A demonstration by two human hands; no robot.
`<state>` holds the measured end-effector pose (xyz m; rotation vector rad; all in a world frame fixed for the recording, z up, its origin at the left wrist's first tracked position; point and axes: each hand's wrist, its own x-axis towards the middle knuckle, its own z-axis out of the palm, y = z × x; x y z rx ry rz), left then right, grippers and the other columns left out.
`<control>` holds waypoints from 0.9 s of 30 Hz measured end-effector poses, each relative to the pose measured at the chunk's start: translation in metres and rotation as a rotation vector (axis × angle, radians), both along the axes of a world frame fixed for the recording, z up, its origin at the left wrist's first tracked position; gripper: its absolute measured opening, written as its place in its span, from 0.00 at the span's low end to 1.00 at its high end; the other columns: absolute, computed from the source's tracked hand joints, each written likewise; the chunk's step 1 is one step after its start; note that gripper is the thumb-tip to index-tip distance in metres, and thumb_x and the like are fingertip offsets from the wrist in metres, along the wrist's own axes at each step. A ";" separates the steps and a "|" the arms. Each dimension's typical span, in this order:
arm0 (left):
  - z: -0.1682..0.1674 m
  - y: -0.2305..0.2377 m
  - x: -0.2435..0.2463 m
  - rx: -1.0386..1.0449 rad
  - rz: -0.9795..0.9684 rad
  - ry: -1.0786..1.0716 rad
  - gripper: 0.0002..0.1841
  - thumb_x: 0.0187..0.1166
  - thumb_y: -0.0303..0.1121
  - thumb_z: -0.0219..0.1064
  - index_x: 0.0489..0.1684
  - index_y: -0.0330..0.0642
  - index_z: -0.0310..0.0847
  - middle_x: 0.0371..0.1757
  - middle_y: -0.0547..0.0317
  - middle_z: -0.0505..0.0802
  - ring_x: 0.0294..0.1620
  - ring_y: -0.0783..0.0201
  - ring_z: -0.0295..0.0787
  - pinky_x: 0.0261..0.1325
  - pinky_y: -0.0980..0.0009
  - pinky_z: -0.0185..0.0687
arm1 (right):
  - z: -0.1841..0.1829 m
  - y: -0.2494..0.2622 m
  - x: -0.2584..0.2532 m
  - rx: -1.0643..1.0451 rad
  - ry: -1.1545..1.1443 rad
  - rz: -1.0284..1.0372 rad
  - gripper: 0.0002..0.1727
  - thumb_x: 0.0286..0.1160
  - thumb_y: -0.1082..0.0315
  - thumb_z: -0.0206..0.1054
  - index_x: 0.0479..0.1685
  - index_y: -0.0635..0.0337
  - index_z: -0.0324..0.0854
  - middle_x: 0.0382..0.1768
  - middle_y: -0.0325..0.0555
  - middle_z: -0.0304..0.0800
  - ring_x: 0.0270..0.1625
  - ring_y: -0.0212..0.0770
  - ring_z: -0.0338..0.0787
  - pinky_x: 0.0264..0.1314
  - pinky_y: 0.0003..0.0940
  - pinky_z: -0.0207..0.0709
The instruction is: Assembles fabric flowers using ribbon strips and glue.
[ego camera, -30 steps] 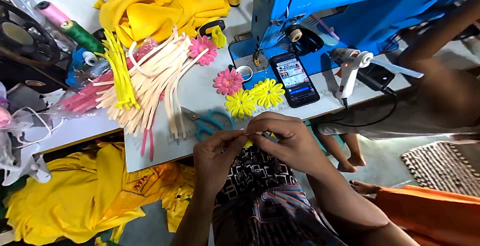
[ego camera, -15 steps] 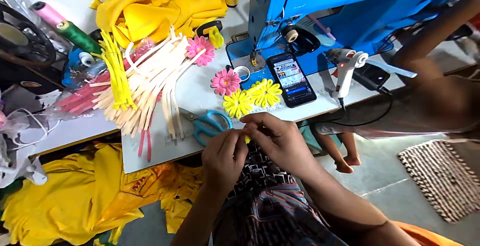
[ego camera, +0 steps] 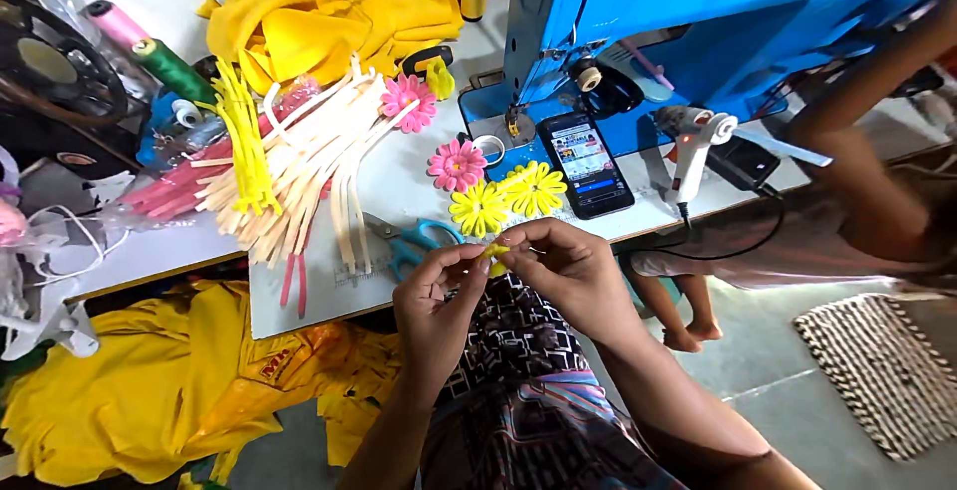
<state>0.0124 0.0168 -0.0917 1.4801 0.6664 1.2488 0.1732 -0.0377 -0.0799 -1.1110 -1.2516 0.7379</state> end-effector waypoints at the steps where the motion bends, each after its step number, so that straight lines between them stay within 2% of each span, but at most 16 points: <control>1: -0.001 0.000 0.000 0.006 -0.004 -0.007 0.08 0.75 0.22 0.70 0.47 0.40 0.90 0.45 0.66 0.95 0.43 0.72 0.93 0.52 0.72 0.92 | 0.000 0.000 0.000 0.001 0.001 0.000 0.08 0.74 0.77 0.68 0.48 0.61 0.86 0.39 0.34 0.92 0.37 0.22 0.89 0.43 0.18 0.85; 6: 0.001 0.001 -0.002 -0.033 -0.029 -0.040 0.09 0.73 0.21 0.72 0.47 0.41 0.91 0.44 0.65 0.95 0.42 0.72 0.93 0.51 0.72 0.92 | -0.001 0.001 0.001 0.010 0.012 0.033 0.08 0.73 0.77 0.68 0.48 0.60 0.86 0.39 0.33 0.91 0.39 0.23 0.89 0.45 0.18 0.85; 9: 0.005 0.003 -0.004 -0.103 -0.057 -0.027 0.15 0.70 0.20 0.73 0.53 0.44 0.85 0.42 0.65 0.95 0.42 0.71 0.93 0.50 0.74 0.90 | -0.001 0.002 0.004 0.029 -0.012 0.069 0.08 0.74 0.77 0.68 0.49 0.61 0.85 0.39 0.33 0.91 0.39 0.22 0.88 0.46 0.19 0.85; 12: 0.010 0.004 -0.006 -0.172 -0.096 -0.004 0.22 0.68 0.18 0.72 0.60 0.45 0.76 0.40 0.64 0.95 0.41 0.71 0.93 0.47 0.74 0.90 | -0.001 0.002 0.005 0.010 -0.011 0.065 0.08 0.74 0.76 0.68 0.49 0.60 0.85 0.35 0.31 0.90 0.35 0.21 0.87 0.41 0.17 0.84; 16: 0.016 0.007 -0.007 -0.276 -0.140 0.005 0.26 0.66 0.16 0.72 0.64 0.45 0.74 0.38 0.64 0.95 0.40 0.70 0.94 0.48 0.74 0.91 | 0.000 0.001 0.008 -0.009 -0.013 0.064 0.07 0.73 0.76 0.70 0.47 0.60 0.85 0.34 0.30 0.91 0.34 0.20 0.87 0.39 0.16 0.84; 22: 0.028 0.015 -0.009 -0.401 -0.239 0.083 0.28 0.66 0.16 0.72 0.67 0.43 0.72 0.36 0.61 0.95 0.36 0.71 0.93 0.47 0.76 0.89 | 0.003 0.003 0.019 0.131 -0.306 0.110 0.05 0.76 0.76 0.67 0.43 0.66 0.87 0.43 0.40 0.91 0.46 0.25 0.90 0.51 0.22 0.88; 27: 0.030 0.014 -0.004 -0.443 -0.204 0.053 0.26 0.65 0.14 0.71 0.61 0.44 0.72 0.34 0.62 0.95 0.35 0.71 0.93 0.47 0.74 0.90 | 0.006 0.006 0.025 0.174 -0.418 0.129 0.06 0.77 0.75 0.66 0.42 0.66 0.89 0.46 0.42 0.91 0.51 0.26 0.90 0.55 0.21 0.87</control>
